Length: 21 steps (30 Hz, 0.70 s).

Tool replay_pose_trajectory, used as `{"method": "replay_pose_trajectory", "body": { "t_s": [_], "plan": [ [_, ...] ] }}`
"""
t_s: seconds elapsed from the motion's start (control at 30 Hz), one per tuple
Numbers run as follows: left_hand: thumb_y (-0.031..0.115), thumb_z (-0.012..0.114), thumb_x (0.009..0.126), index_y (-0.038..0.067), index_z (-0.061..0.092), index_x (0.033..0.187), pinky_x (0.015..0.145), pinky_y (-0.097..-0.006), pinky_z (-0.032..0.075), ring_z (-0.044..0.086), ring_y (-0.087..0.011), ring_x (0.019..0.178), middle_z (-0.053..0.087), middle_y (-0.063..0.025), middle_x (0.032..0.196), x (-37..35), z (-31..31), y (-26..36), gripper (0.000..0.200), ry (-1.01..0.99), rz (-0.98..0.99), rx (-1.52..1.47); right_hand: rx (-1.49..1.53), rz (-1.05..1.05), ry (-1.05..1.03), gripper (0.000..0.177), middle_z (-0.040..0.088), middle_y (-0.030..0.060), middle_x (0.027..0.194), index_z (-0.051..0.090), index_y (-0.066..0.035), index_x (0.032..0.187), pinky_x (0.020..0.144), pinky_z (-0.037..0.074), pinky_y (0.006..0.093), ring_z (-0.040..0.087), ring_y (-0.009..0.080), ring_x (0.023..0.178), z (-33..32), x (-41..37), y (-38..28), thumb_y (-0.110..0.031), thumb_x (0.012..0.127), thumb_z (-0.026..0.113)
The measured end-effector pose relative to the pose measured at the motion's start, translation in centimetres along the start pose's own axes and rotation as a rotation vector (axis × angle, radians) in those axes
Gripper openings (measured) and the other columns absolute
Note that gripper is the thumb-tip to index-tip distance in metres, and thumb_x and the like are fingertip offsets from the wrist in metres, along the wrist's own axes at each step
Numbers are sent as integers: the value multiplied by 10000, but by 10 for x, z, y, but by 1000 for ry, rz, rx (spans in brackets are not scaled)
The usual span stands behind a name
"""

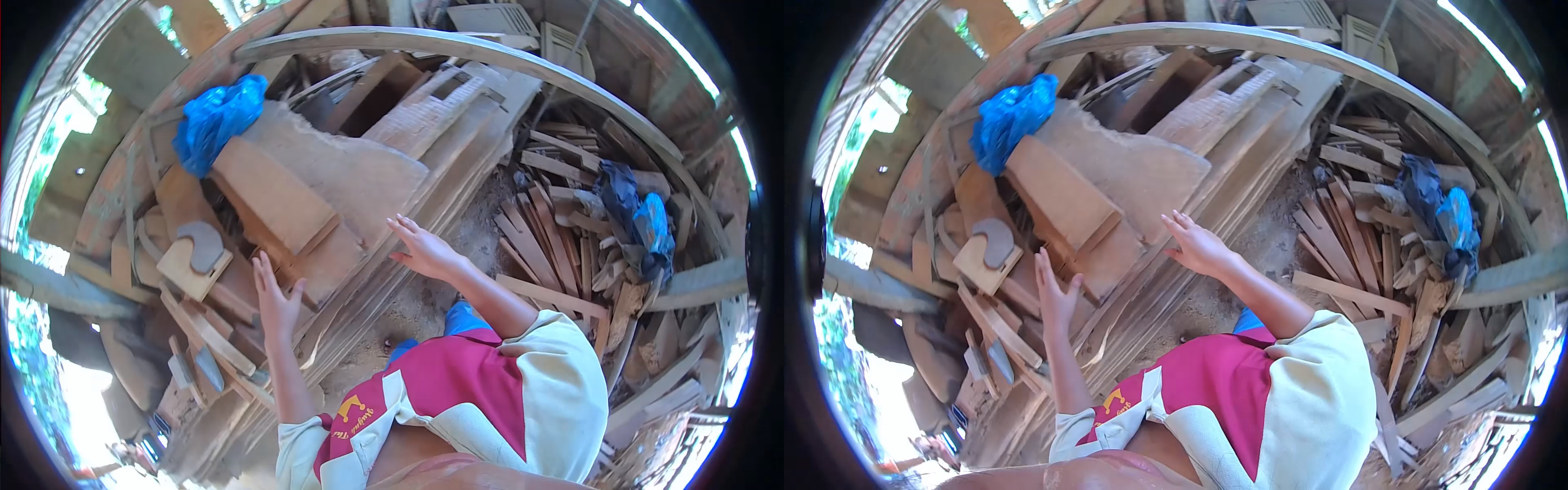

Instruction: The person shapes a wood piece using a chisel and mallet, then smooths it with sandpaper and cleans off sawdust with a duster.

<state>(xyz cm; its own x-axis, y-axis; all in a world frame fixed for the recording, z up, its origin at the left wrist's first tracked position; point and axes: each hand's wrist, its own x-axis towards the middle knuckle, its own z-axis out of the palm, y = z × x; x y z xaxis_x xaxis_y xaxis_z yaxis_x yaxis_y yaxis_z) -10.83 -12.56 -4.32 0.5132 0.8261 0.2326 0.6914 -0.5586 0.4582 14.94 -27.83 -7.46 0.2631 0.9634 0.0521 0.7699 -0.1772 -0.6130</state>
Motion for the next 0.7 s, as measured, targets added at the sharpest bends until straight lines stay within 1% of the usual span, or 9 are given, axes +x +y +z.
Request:
{"method": "replay_pose_trajectory", "body": {
  "t_s": [0.03,0.13,0.2,0.23,0.3,0.33,0.47,0.57,0.7],
  "plan": [
    [287,665,727,144,127,1368,983,-396,304,273,-347,1237,226,-203,1362,5,14,14,850,-36,89,-42,2,17,12,606,270,212,1340,284,-60,1303,950,350,391,329,357,1200,-10,-4,14,-251,804,569],
    [254,675,721,140,141,1366,893,-385,390,429,-321,1106,394,-179,1244,22,49,66,845,-124,61,-109,-3,69,54,628,309,206,1319,275,-59,1306,937,360,390,356,352,1180,-47,-12,59,-264,796,580],
    [243,675,723,136,152,1364,854,-376,420,482,-308,1043,448,-171,1191,31,79,106,834,-162,43,-118,2,123,156,575,509,188,1140,358,-61,1255,834,430,371,501,321,1038,-76,-16,93,-269,778,601],
    [242,675,723,123,224,1333,809,-365,435,510,-287,966,483,-156,1126,35,91,123,768,-125,85,-132,0,124,150,575,509,188,1140,358,-61,1255,834,430,371,501,321,1038,-89,-19,110,-269,778,601],
    [241,676,724,109,296,1302,763,-354,451,537,-266,889,519,-141,1062,55,128,172,704,-66,127,-169,52,262,99,441,622,123,898,482,-78,1145,695,471,379,589,291,844,-128,-16,156,-291,775,593],
    [244,676,723,93,358,1242,741,-347,448,532,-255,849,523,-131,1016,65,145,195,627,-66,176,-207,3,231,225,297,625,86,698,572,-85,968,617,470,381,605,280,708,-143,-17,176,-301,767,602],
    [250,675,725,62,460,1100,682,-332,437,511,-236,761,522,-111,906,99,198,275,471,-213,262,-265,-121,223,380,215,596,85,646,564,-79,853,576,455,382,592,275,656,-204,-20,249,-269,762,608],
    [265,662,733,58,457,1108,721,-350,445,525,-261,846,524,-126,962,128,220,326,475,-348,268,-194,-42,220,479,203,591,73,644,565,-79,860,575,454,382,590,275,662,-238,-20,289,-245,754,616],
    [303,646,741,82,392,1210,791,-384,441,507,-311,986,486,-166,1107,152,256,355,577,-284,417,-214,-135,266,452,431,566,117,976,500,-83,1102,702,464,369,574,286,824,-257,-12,336,-240,726,642]
  ]
}}
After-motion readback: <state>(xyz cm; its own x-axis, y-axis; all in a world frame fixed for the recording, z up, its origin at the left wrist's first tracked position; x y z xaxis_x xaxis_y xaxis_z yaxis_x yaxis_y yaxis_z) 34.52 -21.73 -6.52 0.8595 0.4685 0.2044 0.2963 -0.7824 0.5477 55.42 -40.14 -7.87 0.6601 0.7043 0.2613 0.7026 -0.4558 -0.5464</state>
